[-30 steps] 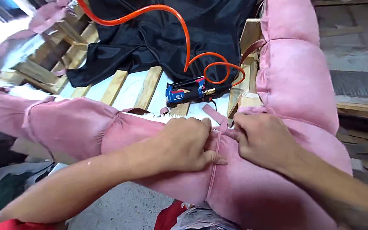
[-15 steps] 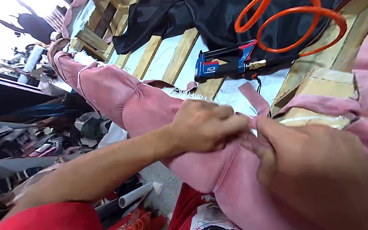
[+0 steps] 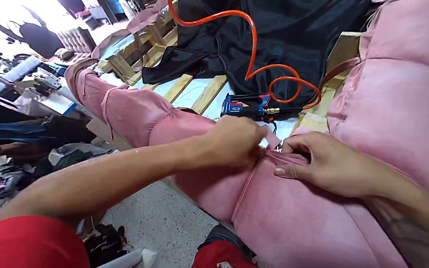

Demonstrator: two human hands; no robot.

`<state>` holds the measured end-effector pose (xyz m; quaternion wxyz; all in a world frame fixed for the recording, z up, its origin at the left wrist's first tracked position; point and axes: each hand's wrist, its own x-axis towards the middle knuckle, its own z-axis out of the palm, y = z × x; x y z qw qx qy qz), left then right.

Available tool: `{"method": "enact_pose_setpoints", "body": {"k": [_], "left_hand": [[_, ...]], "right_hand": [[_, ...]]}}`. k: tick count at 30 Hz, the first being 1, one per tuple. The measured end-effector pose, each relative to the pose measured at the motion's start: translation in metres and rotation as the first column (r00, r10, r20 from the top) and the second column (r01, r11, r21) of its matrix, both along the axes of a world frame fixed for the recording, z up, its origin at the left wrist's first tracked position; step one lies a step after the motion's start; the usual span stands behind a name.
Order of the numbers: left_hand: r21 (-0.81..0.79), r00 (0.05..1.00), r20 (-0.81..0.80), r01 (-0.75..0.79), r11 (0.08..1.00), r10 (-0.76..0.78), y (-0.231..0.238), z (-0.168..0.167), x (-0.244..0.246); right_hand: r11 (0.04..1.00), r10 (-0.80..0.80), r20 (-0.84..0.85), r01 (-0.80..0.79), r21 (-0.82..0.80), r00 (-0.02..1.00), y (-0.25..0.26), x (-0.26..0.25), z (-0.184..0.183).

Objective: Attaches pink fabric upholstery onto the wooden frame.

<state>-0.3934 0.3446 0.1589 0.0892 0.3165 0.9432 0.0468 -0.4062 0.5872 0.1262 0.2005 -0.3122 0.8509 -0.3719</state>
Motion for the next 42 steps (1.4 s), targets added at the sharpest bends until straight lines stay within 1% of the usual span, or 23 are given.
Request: {"method": "enact_pose_setpoints", "body": {"k": [1,3,5,7,8,10,11,12,13,14,15,16,19,22,24,26,27,29,32,36,38,40,42], "left_hand": [[0.02,0.992,-0.101,0.072,0.997,-0.07,0.0,-0.009,0.002],[0.159,0.939,-0.314,0.196,0.968,-0.138,-0.008,-0.035,0.001],[0.271,0.898,-0.434,0.205,0.94,-0.071,-0.012,-0.053,-0.01],[0.311,0.9,-0.434,0.123,0.942,0.025,-0.01,-0.058,-0.005],[0.32,0.915,-0.396,0.062,0.945,0.074,-0.009,-0.056,-0.004],[0.392,0.975,-0.189,-0.032,0.919,0.114,-0.01,-0.048,-0.009],[0.477,0.998,-0.047,-0.024,0.879,0.053,-0.012,-0.046,-0.013],[0.546,0.994,0.089,-0.001,0.838,-0.056,-0.014,-0.044,-0.017],[0.588,0.967,0.191,0.024,0.808,-0.167,-0.011,-0.042,-0.019],[0.59,0.936,0.268,0.028,0.807,-0.229,-0.005,-0.04,-0.02],[0.559,0.92,0.328,-0.004,0.829,-0.217,0.003,-0.037,-0.019],[0.506,0.927,0.343,-0.048,0.861,-0.149,0.014,-0.035,-0.018],[0.35,0.963,0.269,-0.104,0.931,0.007,0.038,-0.029,-0.015],[0.271,0.976,0.211,-0.108,0.957,0.051,0.044,-0.03,-0.011],[0.243,0.985,0.167,-0.082,0.967,0.041,0.046,-0.029,-0.011],[0.245,0.987,0.154,-0.086,0.966,0.048,0.043,-0.029,-0.011],[0.255,0.987,0.151,-0.084,0.963,0.046,0.041,-0.029,-0.012],[0.294,0.986,0.165,-0.067,0.954,0.019,0.037,-0.033,-0.018],[0.29,0.976,0.217,-0.038,0.956,-0.027,0.041,-0.036,-0.03],[0.222,0.925,0.38,-0.059,0.973,-0.031,0.047,-0.025,-0.041],[0.224,0.913,0.404,-0.038,0.974,-0.057,0.046,-0.022,-0.045],[0.178,0.906,0.416,-0.004,0.984,-0.072,0.046,-0.017,-0.05],[0.063,0.896,0.437,0.06,0.996,-0.082,0.047,-0.01,-0.053]], "right_hand": [[0.999,-0.034,-0.033,0.034,-0.009,0.999,-0.002,0.002,-0.001],[0.989,-0.147,-0.258,0.151,-0.007,0.955,-0.016,0.014,-0.011],[0.976,-0.196,-0.524,0.215,-0.026,0.829,-0.036,0.014,-0.022],[0.98,-0.176,-0.619,0.197,-0.034,0.765,-0.044,0.02,-0.025],[0.982,-0.163,-0.623,0.184,-0.031,0.765,-0.045,0.02,-0.023],[0.983,-0.166,-0.567,0.181,-0.031,0.807,-0.037,0.02,-0.021],[0.982,-0.179,-0.534,0.185,-0.042,0.826,-0.033,0.021,-0.02],[0.979,-0.193,-0.503,0.196,-0.048,0.842,-0.028,0.021,-0.019],[0.975,-0.214,-0.483,0.215,-0.054,0.849,-0.025,0.022,-0.018],[0.971,-0.235,-0.465,0.232,-0.065,0.853,-0.025,0.023,-0.016],[0.965,-0.256,-0.448,0.251,-0.072,0.857,-0.025,0.023,-0.016],[0.96,-0.274,-0.417,0.27,-0.069,0.867,-0.027,0.022,-0.014],[0.956,-0.289,-0.307,0.289,-0.047,0.907,-0.029,0.013,-0.01],[0.979,-0.195,-0.214,0.178,-0.096,0.957,-0.008,0.005,-0.003],[0.994,-0.098,-0.205,0.088,-0.059,0.974,0.017,0.003,0.004],[0.999,-0.002,-0.271,0.016,0.05,0.963,0.026,0.007,0.003],[0.996,-0.014,-0.345,0.044,0.079,0.939,0.022,0.012,-0.001],[0.979,-0.102,-0.463,0.171,0.108,0.88,0.007,0.02,-0.012],[0.958,-0.183,-0.571,0.277,0.08,0.8,-0.004,0.028,-0.022],[0.971,-0.179,-0.585,0.238,0.024,0.791,0.005,0.021,-0.013],[0.971,-0.174,-0.533,0.234,0.047,0.828,0.003,0.005,0.01],[0.964,-0.175,-0.526,0.253,0.079,0.832,-0.022,-0.026,0.035],[0.962,-0.104,-0.501,0.214,0.168,0.859,-0.07,-0.072,0.04]]}}
